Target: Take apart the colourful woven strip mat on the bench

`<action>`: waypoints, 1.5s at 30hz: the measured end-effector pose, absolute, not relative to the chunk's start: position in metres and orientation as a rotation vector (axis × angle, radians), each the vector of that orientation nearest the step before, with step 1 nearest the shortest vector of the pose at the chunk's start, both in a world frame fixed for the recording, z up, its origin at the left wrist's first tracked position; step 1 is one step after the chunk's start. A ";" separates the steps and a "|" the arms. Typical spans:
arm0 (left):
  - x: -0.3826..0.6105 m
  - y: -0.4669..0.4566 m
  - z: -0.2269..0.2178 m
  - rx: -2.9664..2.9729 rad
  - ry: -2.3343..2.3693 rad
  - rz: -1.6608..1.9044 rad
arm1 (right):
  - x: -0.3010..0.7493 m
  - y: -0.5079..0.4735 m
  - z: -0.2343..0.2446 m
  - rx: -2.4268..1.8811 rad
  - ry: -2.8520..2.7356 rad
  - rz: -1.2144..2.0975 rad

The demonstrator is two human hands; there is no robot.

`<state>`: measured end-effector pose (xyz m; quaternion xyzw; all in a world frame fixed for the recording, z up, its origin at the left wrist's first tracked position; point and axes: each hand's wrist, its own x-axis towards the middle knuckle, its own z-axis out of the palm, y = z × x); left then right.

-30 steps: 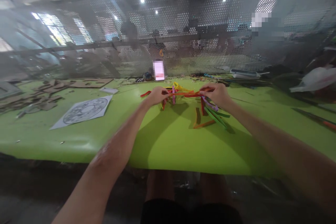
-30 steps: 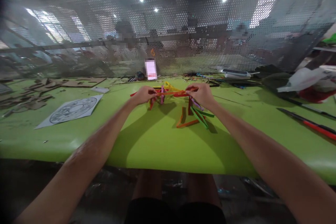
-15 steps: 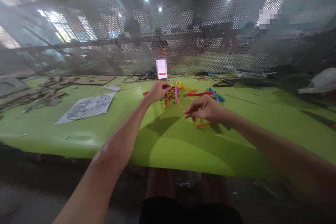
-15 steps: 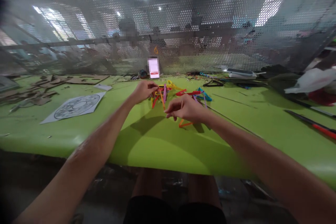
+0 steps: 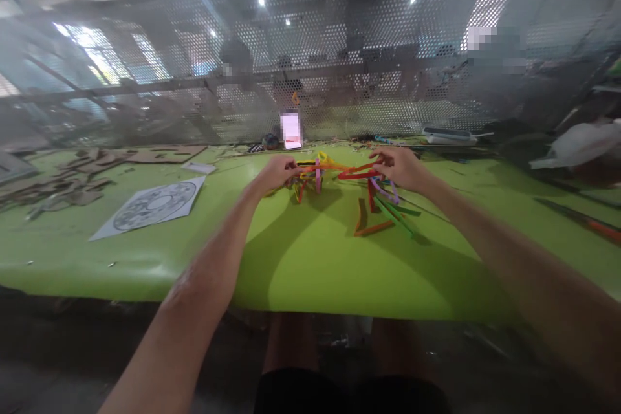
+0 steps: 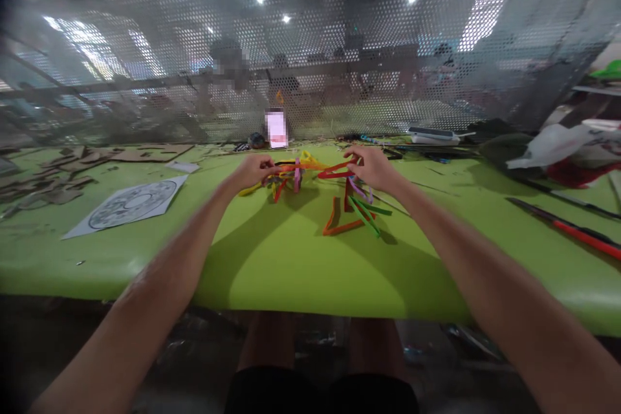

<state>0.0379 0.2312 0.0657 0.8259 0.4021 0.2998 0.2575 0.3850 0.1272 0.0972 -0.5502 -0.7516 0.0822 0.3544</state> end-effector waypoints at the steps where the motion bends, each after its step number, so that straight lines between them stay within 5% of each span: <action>1: 0.039 0.230 0.065 2.238 1.089 0.795 | 0.388 0.129 0.097 -1.461 -1.957 0.179; 23: 0.041 0.222 0.078 2.274 1.434 1.244 | 0.381 0.115 0.105 -1.634 -2.111 0.105; 29: 0.061 0.207 0.081 2.388 1.192 1.352 | 0.376 0.110 0.120 -1.254 -1.819 0.760; 34: 0.086 0.185 0.079 2.306 0.867 0.979 | 0.361 0.096 0.121 -0.986 -1.665 1.181; 45: 0.108 0.176 0.069 2.354 0.760 0.906 | 0.357 0.092 0.117 -0.781 -1.497 1.361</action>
